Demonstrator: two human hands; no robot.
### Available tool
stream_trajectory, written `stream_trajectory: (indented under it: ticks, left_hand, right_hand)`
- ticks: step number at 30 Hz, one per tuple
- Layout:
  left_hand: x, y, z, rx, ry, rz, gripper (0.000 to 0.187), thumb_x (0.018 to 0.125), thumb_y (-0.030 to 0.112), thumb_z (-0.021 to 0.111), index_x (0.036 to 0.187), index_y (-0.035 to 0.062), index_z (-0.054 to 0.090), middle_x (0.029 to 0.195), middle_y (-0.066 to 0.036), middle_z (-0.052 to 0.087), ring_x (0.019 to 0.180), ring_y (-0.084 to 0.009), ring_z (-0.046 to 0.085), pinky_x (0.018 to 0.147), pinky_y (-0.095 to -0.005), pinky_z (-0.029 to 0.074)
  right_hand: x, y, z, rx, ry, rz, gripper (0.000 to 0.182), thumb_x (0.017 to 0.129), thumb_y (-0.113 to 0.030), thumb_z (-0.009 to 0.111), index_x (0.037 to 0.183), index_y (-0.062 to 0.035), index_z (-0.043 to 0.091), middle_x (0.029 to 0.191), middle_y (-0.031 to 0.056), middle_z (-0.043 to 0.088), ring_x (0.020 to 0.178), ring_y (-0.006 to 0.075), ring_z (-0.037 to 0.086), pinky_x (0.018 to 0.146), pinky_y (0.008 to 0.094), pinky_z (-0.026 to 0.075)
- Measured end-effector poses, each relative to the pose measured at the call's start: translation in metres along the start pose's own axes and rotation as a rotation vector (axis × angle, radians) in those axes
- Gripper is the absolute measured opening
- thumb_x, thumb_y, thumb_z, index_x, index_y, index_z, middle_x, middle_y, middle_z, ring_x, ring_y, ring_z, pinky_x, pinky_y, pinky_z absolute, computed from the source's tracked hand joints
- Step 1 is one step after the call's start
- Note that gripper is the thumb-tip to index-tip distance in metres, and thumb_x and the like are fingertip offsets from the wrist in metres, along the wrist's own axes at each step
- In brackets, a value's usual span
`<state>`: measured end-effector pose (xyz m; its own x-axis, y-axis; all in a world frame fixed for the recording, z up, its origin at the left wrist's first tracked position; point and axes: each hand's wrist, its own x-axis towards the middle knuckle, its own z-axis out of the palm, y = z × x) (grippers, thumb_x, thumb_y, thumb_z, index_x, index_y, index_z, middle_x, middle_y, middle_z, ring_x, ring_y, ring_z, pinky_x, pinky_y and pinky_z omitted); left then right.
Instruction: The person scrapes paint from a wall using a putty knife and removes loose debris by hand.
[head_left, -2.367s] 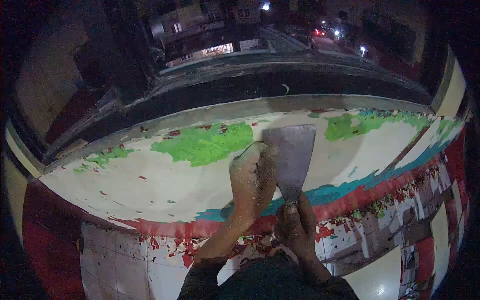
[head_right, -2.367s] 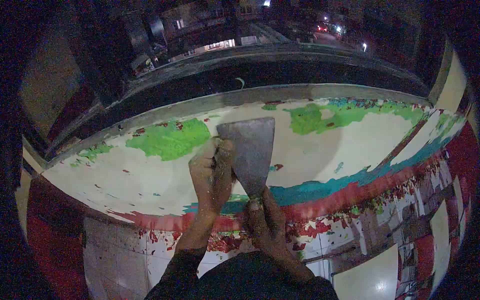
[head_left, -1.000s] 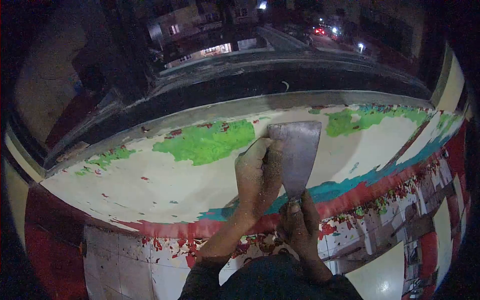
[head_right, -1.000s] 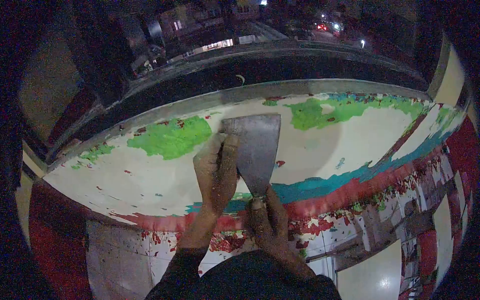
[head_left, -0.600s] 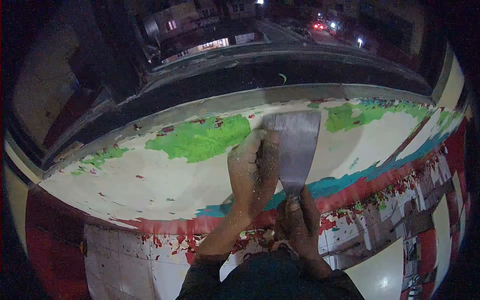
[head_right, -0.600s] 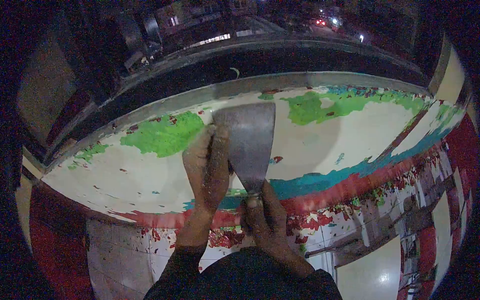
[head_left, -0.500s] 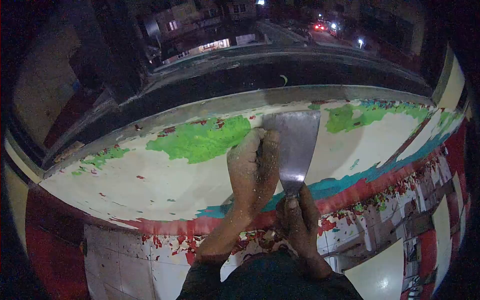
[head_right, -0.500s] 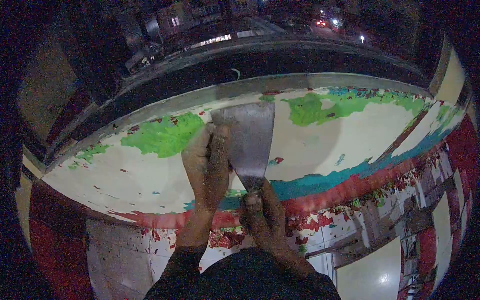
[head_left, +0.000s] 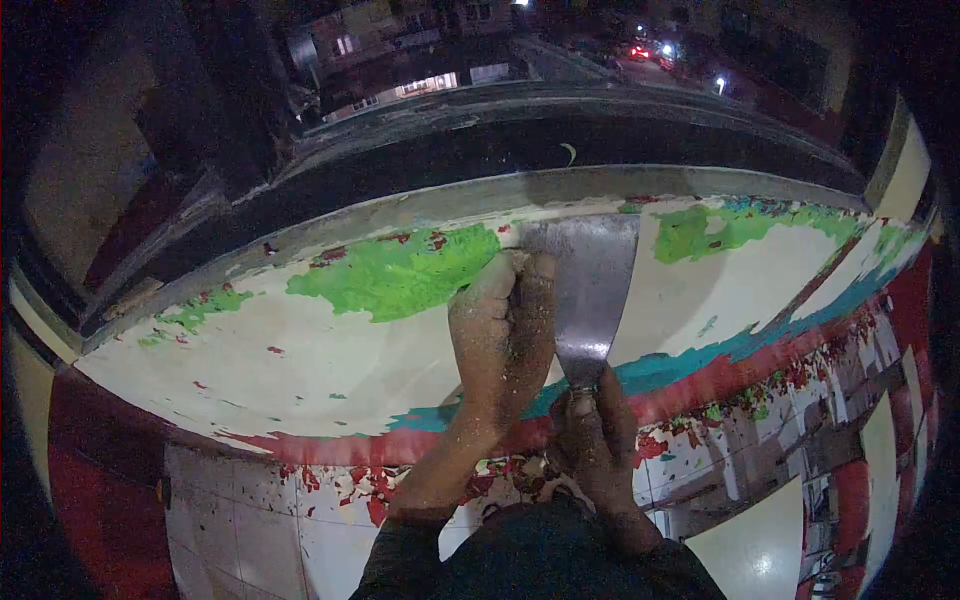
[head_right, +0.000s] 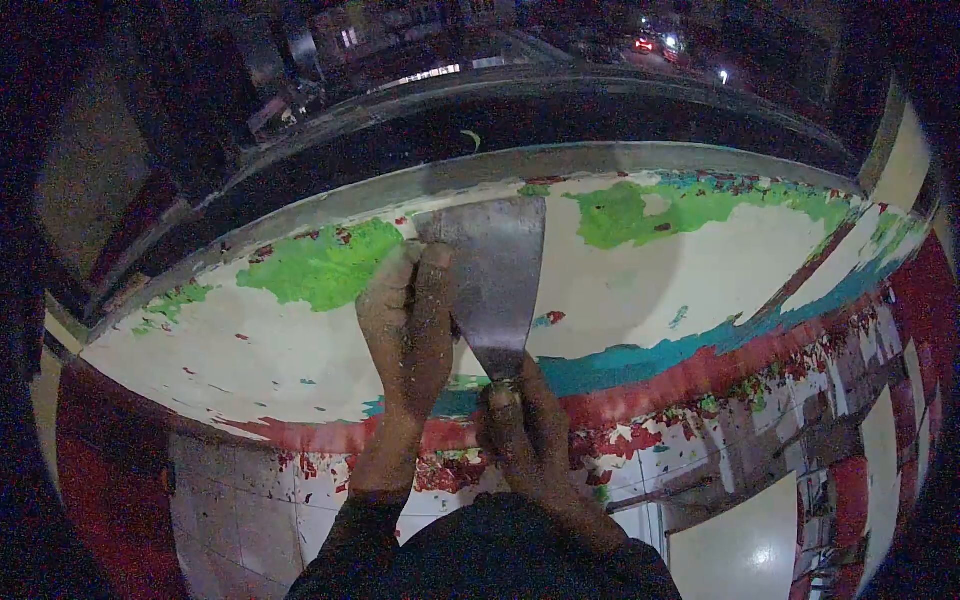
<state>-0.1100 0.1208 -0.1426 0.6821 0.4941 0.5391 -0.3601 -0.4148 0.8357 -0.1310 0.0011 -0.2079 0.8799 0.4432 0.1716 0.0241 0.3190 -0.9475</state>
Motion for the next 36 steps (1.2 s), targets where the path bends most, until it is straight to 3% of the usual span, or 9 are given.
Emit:
stream_trajectory:
  ticks: [4,7,10,13,16,28,31,36]
  left_hand:
    - [0.000,-0.005,0.002,0.075,0.065,0.164,0.015,0.083,0.013,0.053,0.074,0.0014,0.054,0.053,-0.008,0.049,0.046,-0.0139,0.046,0.044,-0.0278,0.036]
    - [0.002,-0.001,0.000,0.051,0.033,0.076,0.015,0.084,0.013,0.052,0.075,0.0014,0.054,0.054,-0.008,0.049,0.047,-0.0135,0.046,0.045,-0.0274,0.036]
    - [-0.002,-0.009,-0.001,0.031,0.022,0.054,0.016,0.084,0.014,0.052,0.074,0.0010,0.054,0.054,-0.008,0.050,0.048,-0.0129,0.047,0.046,-0.0274,0.036]
    - [0.002,0.004,-0.003,-0.022,-0.019,-0.071,0.017,0.084,0.014,0.052,0.074,0.0010,0.054,0.055,-0.009,0.050,0.048,-0.0147,0.047,0.047,-0.0282,0.037]
    - [0.000,-0.006,-0.002,-0.026,0.004,-0.012,0.018,0.085,0.015,0.052,0.075,0.0009,0.054,0.054,-0.009,0.049,0.047,-0.0157,0.046,0.046,-0.0284,0.037]
    - [0.002,-0.004,-0.002,0.076,0.055,0.172,0.019,0.085,0.015,0.051,0.074,-0.0001,0.053,0.054,-0.012,0.048,0.045,-0.0170,0.045,0.045,-0.0298,0.036]
    - [0.005,0.001,-0.003,0.132,0.049,0.098,0.029,0.087,0.025,0.050,0.070,0.0015,0.052,0.055,0.000,0.044,0.051,-0.0062,0.039,0.046,-0.0227,0.034]
    - [0.004,-0.005,0.001,-0.006,0.059,0.105,0.030,0.087,0.025,0.050,0.067,0.0033,0.050,0.053,0.002,0.044,0.048,-0.0045,0.037,0.042,-0.0215,0.029]
  right_hand:
    - [-0.004,-0.002,-0.001,-0.022,0.010,0.009,0.037,0.091,-0.026,0.040,0.121,-0.0033,0.035,0.060,-0.0030,0.038,0.045,0.0033,0.035,0.037,0.0184,0.030]
    - [0.003,0.007,0.001,-0.042,0.002,-0.093,0.037,0.091,-0.023,0.039,0.122,-0.0042,0.034,0.061,-0.0027,0.039,0.044,0.0032,0.035,0.037,0.0183,0.031]
    - [-0.005,0.000,-0.002,-0.013,-0.002,0.023,0.036,0.092,-0.023,0.038,0.121,-0.0013,0.035,0.064,-0.0002,0.045,0.049,0.0053,0.040,0.043,0.0210,0.034]
    - [0.001,0.000,-0.001,-0.003,-0.018,0.013,0.036,0.092,-0.022,0.038,0.121,-0.0011,0.034,0.064,-0.0002,0.045,0.050,0.0051,0.041,0.043,0.0203,0.033]
    - [-0.004,0.001,0.001,0.010,0.002,-0.002,0.034,0.091,-0.023,0.040,0.119,-0.0038,0.035,0.065,-0.0023,0.040,0.045,0.0036,0.036,0.037,0.0184,0.031]
    - [-0.005,-0.004,0.004,0.032,-0.006,0.004,0.041,0.090,-0.026,0.042,0.122,-0.0020,0.033,0.066,-0.0013,0.042,0.048,0.0033,0.035,0.037,0.0185,0.031]
    - [0.003,0.000,0.009,0.002,0.074,0.005,0.043,0.090,-0.027,0.042,0.123,-0.0017,0.032,0.065,-0.0025,0.041,0.048,0.0026,0.035,0.037,0.0181,0.031]
    - [0.001,-0.002,0.004,-0.023,0.020,-0.019,0.044,0.090,-0.027,0.042,0.125,-0.0030,0.031,0.065,-0.0032,0.041,0.046,0.0027,0.034,0.037,0.0182,0.031]
